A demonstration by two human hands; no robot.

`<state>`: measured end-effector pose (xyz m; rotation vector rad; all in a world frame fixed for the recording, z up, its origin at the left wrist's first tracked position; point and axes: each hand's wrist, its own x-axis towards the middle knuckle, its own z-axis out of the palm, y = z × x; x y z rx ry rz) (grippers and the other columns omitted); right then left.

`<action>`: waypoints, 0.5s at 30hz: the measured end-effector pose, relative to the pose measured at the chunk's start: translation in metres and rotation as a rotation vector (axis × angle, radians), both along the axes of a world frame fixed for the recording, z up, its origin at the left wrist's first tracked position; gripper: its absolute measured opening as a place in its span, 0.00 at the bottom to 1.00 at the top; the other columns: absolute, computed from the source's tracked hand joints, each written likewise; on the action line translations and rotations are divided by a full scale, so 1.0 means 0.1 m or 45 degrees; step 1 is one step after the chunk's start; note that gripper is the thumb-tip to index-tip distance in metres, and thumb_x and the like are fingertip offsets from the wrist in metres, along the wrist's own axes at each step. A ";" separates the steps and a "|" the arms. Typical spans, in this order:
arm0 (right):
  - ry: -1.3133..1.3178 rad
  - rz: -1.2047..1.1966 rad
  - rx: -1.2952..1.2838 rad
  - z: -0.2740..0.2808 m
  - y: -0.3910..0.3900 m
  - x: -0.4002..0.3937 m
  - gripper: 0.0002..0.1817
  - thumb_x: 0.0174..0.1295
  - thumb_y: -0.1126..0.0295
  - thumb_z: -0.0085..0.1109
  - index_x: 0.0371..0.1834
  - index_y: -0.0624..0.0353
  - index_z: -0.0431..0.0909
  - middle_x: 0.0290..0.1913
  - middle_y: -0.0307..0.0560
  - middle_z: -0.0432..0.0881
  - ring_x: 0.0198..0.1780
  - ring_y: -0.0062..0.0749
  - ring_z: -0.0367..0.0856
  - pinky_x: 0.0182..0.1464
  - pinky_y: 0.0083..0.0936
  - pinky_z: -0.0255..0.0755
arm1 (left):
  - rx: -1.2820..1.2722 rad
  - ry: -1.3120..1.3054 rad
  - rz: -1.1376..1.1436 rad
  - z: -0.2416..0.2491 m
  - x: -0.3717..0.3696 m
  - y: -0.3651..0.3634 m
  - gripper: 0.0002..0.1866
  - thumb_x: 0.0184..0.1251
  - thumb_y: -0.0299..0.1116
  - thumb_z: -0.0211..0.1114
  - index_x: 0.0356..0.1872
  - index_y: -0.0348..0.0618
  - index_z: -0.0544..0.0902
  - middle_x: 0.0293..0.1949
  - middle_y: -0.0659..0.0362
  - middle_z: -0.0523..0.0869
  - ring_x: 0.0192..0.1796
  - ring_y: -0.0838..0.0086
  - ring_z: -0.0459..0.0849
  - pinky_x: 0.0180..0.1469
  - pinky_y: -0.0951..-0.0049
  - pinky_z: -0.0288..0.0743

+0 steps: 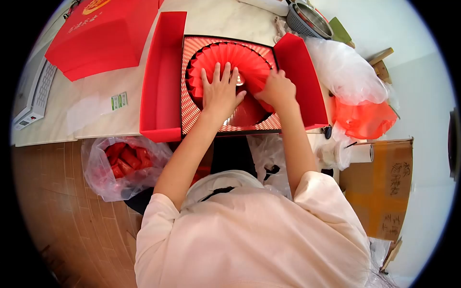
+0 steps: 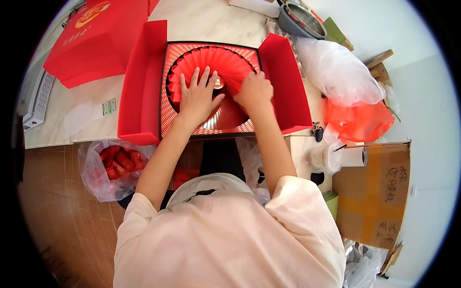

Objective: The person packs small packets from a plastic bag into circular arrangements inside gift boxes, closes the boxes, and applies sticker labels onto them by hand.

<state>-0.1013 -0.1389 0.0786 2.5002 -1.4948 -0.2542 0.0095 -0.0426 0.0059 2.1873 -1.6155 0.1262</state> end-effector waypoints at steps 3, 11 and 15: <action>-0.090 0.034 -0.151 -0.18 0.06 0.11 0.39 0.36 0.51 0.78 0.49 0.61 0.73 0.51 0.52 0.75 0.45 0.44 0.81 0.42 0.30 0.81 | -0.024 -0.031 -0.013 -0.02 -0.01 0.01 0.35 0.66 0.53 0.58 0.71 0.50 0.62 0.72 0.51 0.61 0.74 0.53 0.57 0.70 0.36 0.43; -0.404 0.177 -0.156 -0.05 0.26 -0.23 0.56 0.38 0.44 0.75 0.70 0.59 0.59 0.67 0.60 0.65 0.58 0.54 0.72 0.45 0.41 0.80 | -0.056 -0.064 -0.019 -0.05 -0.04 -0.03 0.33 0.65 0.46 0.59 0.71 0.62 0.62 0.71 0.48 0.62 0.73 0.46 0.57 0.70 0.35 0.44; -0.659 0.256 -0.161 0.12 0.12 -0.57 0.41 0.59 0.54 0.61 0.70 0.64 0.56 0.62 0.63 0.70 0.57 0.58 0.72 0.52 0.44 0.75 | -0.043 -0.099 -0.011 -0.06 -0.04 -0.02 0.33 0.64 0.44 0.59 0.72 0.64 0.62 0.71 0.49 0.62 0.73 0.46 0.57 0.70 0.34 0.45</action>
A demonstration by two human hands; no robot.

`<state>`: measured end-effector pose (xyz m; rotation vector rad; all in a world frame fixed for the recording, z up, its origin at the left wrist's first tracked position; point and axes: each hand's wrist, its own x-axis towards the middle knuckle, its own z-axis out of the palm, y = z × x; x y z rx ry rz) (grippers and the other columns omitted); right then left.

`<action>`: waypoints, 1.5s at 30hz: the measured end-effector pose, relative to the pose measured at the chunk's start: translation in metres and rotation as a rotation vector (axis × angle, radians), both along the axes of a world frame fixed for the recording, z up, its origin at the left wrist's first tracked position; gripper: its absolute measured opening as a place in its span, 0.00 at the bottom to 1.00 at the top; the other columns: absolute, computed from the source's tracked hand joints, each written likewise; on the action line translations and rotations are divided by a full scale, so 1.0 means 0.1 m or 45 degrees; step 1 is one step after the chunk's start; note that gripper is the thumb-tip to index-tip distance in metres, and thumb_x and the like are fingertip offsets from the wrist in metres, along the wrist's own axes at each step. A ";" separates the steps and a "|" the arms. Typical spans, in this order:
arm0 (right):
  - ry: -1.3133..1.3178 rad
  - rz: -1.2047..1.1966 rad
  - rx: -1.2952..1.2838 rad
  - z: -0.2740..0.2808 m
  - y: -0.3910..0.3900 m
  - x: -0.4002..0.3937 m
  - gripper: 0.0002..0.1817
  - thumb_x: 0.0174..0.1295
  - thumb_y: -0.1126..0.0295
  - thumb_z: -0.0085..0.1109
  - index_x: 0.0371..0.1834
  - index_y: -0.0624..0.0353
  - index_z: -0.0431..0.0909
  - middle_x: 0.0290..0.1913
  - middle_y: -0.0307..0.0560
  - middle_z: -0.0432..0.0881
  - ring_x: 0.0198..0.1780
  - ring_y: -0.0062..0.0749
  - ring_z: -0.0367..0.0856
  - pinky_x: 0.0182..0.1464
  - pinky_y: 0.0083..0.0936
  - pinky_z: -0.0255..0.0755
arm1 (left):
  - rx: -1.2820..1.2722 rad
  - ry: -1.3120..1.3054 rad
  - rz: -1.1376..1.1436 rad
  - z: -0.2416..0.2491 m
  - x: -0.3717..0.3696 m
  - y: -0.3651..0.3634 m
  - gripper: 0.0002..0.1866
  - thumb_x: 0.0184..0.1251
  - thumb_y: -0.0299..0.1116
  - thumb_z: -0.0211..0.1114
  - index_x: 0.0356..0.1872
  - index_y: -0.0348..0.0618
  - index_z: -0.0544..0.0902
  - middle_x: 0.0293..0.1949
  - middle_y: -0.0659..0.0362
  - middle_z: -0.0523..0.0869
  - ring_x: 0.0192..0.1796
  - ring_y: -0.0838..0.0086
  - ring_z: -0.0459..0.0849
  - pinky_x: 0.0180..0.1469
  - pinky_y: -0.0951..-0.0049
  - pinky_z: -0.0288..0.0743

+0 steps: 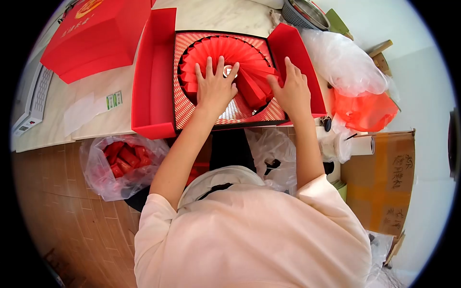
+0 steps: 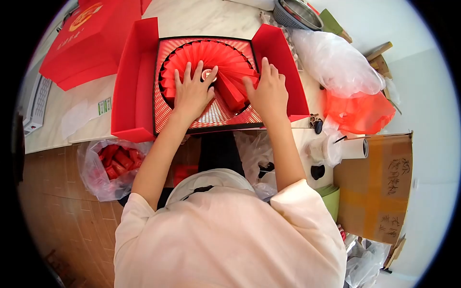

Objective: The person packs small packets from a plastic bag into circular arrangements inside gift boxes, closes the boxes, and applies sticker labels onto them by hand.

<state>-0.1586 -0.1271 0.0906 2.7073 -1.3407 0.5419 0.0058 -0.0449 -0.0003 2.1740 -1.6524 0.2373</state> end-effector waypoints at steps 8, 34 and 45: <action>-0.409 0.126 0.147 -0.69 -0.15 0.22 0.38 0.61 0.56 0.58 0.68 0.71 0.58 0.67 0.77 0.56 0.67 0.70 0.56 0.67 0.52 0.56 | -0.014 -0.016 -0.005 0.00 -0.01 -0.01 0.32 0.64 0.45 0.57 0.71 0.63 0.64 0.71 0.49 0.63 0.73 0.46 0.57 0.70 0.34 0.44; 0.444 0.210 -0.179 -0.75 -0.10 0.26 0.53 0.48 0.46 0.68 0.77 0.45 0.49 0.72 0.65 0.56 0.71 0.55 0.59 0.67 0.58 0.53 | 0.168 0.018 0.037 0.14 -0.01 -0.10 0.29 0.66 0.45 0.55 0.69 0.59 0.66 0.71 0.50 0.64 0.72 0.43 0.57 0.68 0.31 0.46; -0.073 0.301 0.051 -0.89 -0.08 0.20 0.54 0.52 0.48 0.66 0.70 0.76 0.50 0.71 0.71 0.55 0.75 0.57 0.50 0.74 0.48 0.43 | 0.054 -0.071 -0.134 -0.12 0.05 -0.91 0.30 0.75 0.50 0.38 0.73 0.49 0.59 0.74 0.53 0.59 0.76 0.62 0.52 0.75 0.46 0.39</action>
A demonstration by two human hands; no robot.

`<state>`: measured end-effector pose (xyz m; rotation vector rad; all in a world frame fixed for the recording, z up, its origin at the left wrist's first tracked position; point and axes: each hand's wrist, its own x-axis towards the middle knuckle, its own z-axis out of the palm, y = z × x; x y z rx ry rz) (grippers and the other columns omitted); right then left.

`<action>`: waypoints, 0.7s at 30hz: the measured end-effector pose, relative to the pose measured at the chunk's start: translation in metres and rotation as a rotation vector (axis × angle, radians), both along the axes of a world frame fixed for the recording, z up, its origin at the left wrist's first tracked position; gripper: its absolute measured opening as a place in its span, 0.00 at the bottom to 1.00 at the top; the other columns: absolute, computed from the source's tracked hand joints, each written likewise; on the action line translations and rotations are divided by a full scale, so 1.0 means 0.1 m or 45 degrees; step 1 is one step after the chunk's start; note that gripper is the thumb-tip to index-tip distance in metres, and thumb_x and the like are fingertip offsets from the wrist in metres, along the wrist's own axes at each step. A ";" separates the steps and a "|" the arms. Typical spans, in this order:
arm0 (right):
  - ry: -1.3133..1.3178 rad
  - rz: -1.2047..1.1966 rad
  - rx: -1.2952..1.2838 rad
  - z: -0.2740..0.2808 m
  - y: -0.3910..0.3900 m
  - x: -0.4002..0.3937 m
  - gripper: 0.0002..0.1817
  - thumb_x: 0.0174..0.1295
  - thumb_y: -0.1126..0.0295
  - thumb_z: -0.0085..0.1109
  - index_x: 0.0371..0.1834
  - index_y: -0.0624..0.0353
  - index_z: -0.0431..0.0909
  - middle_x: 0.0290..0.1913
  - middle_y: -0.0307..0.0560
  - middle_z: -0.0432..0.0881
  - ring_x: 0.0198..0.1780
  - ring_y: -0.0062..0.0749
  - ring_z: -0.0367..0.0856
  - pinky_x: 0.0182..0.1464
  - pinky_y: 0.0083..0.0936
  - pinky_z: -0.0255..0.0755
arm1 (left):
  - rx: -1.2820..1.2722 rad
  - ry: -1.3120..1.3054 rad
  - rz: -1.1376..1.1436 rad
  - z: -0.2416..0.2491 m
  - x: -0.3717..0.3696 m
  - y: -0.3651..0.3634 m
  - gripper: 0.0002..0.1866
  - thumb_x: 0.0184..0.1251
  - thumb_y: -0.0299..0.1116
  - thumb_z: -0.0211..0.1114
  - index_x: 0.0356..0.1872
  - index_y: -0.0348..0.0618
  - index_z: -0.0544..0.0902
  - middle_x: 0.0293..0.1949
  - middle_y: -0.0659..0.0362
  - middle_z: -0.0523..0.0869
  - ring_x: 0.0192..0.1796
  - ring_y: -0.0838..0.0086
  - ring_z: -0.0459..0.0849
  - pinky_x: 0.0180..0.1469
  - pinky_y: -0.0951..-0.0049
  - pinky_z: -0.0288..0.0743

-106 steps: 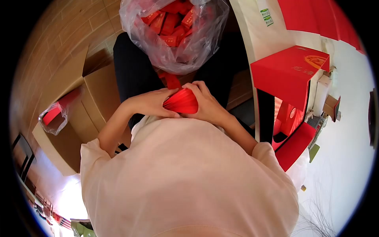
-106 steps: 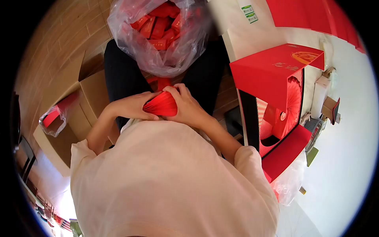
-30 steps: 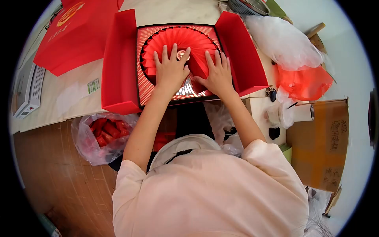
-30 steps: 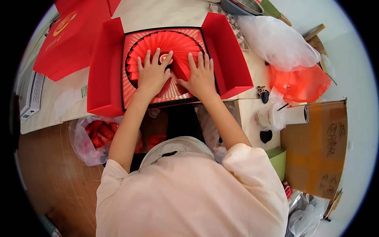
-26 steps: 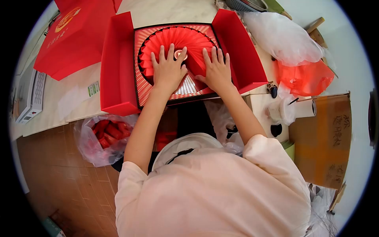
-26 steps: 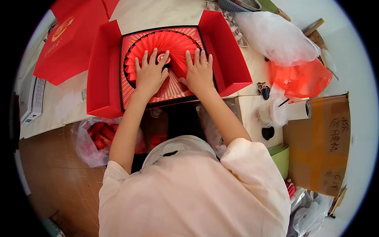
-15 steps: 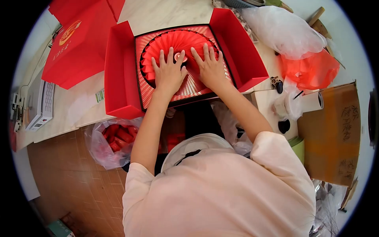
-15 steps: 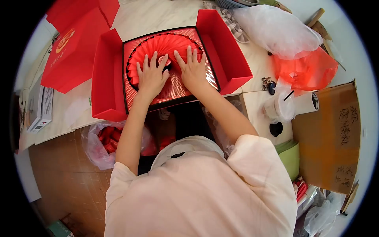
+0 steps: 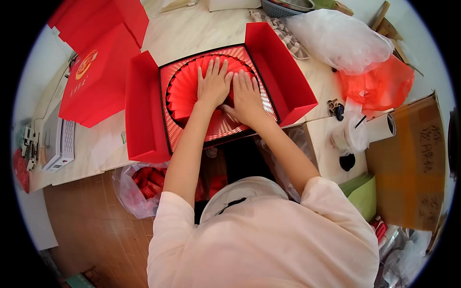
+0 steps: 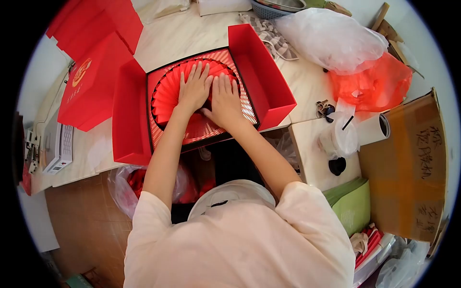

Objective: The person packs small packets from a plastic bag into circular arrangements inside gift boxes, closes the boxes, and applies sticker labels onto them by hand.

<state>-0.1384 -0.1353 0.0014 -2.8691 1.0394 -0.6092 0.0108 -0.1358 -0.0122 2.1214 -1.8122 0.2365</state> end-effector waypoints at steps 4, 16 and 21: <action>-0.325 -0.042 0.079 0.14 0.15 -0.33 0.47 0.56 0.58 0.64 0.69 0.77 0.49 0.70 0.75 0.54 0.73 0.63 0.52 0.73 0.47 0.48 | 0.007 0.011 0.040 0.03 -0.04 0.01 0.29 0.76 0.51 0.37 0.73 0.52 0.58 0.75 0.54 0.56 0.76 0.62 0.52 0.75 0.47 0.39; -0.073 -0.298 0.184 0.18 0.12 -0.41 0.48 0.49 0.60 0.71 0.67 0.75 0.55 0.67 0.73 0.59 0.59 0.57 0.68 0.55 0.42 0.71 | 0.070 0.045 0.075 0.05 -0.06 0.00 0.30 0.76 0.53 0.34 0.74 0.54 0.57 0.75 0.55 0.54 0.77 0.64 0.50 0.75 0.48 0.37; 0.025 -0.338 0.098 0.01 0.11 -0.35 0.46 0.51 0.61 0.69 0.68 0.72 0.55 0.68 0.74 0.57 0.62 0.59 0.65 0.58 0.45 0.69 | 0.088 0.076 0.090 0.08 -0.08 0.01 0.30 0.76 0.53 0.35 0.74 0.52 0.57 0.75 0.55 0.54 0.77 0.63 0.50 0.75 0.46 0.37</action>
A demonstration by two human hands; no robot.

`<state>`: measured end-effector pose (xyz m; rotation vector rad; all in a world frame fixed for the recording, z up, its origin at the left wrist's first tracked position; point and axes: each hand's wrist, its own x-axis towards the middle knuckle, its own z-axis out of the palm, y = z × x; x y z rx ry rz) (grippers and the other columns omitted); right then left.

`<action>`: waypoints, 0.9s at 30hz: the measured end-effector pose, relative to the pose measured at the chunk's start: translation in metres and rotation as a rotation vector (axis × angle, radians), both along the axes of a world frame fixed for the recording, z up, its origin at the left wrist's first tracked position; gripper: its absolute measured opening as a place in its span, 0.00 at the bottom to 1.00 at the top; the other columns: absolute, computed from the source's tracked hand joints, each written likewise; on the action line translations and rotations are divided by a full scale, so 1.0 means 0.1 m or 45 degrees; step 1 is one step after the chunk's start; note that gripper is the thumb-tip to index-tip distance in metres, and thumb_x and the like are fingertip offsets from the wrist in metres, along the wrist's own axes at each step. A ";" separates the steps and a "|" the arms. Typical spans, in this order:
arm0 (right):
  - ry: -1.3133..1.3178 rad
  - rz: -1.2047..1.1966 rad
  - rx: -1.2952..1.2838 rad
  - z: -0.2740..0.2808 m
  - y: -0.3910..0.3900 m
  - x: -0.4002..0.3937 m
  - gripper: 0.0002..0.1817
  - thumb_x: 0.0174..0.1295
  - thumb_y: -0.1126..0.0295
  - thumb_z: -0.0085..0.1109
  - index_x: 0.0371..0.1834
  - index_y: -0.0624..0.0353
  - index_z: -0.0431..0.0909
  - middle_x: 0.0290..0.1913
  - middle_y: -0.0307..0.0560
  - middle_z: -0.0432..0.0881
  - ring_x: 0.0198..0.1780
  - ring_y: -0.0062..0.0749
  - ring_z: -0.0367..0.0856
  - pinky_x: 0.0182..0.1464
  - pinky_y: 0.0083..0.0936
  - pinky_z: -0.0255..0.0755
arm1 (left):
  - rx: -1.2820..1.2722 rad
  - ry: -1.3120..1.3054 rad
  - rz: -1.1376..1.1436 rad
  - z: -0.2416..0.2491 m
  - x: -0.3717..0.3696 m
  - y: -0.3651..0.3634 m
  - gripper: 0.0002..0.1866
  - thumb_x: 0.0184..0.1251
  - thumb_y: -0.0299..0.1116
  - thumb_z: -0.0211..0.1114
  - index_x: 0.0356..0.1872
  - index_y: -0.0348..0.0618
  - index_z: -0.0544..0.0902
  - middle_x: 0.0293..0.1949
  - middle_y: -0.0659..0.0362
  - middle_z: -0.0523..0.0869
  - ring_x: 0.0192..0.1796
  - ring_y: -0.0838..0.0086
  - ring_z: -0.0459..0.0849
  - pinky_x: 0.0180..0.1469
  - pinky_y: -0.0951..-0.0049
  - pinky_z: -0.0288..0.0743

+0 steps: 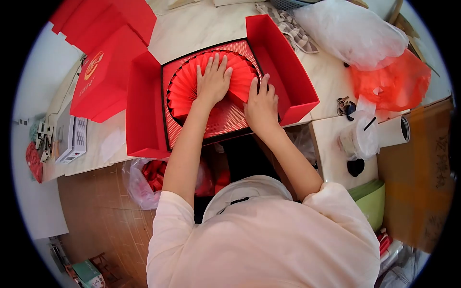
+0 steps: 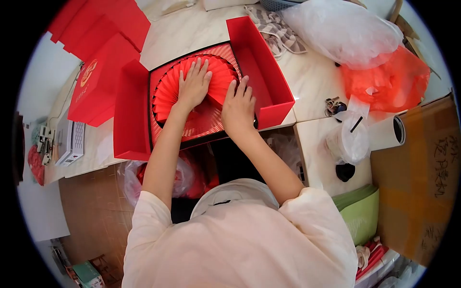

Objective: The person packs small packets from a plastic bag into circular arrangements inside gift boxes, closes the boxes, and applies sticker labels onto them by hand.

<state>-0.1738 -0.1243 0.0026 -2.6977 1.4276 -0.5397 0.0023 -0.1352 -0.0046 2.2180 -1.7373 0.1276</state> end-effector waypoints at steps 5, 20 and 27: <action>-0.111 0.122 0.049 0.13 0.15 -0.11 0.42 0.54 0.61 0.62 0.70 0.69 0.56 0.72 0.75 0.49 0.72 0.64 0.52 0.72 0.55 0.46 | -0.018 -0.065 0.142 -0.05 -0.12 -0.03 0.30 0.74 0.49 0.39 0.73 0.47 0.58 0.75 0.54 0.55 0.77 0.62 0.50 0.72 0.37 0.34; -0.531 1.729 0.806 -0.97 2.15 0.71 0.11 0.46 0.85 0.54 0.35 0.65 0.77 0.35 0.57 0.77 0.39 0.56 0.77 0.41 0.40 0.71 | -1.215 1.225 0.620 -0.40 -0.56 3.48 0.12 0.71 0.22 0.50 0.47 0.36 0.81 0.35 0.55 0.84 0.39 0.71 0.85 0.43 0.74 0.77; -0.033 1.335 1.276 -2.88 2.73 2.36 0.08 0.63 0.73 0.55 0.44 0.61 0.73 0.36 0.44 0.80 0.35 0.29 0.78 0.37 0.27 0.72 | -1.566 1.543 1.584 -1.81 -0.53 4.47 0.11 0.73 0.24 0.49 0.45 0.34 0.80 0.35 0.58 0.85 0.38 0.79 0.81 0.45 0.79 0.75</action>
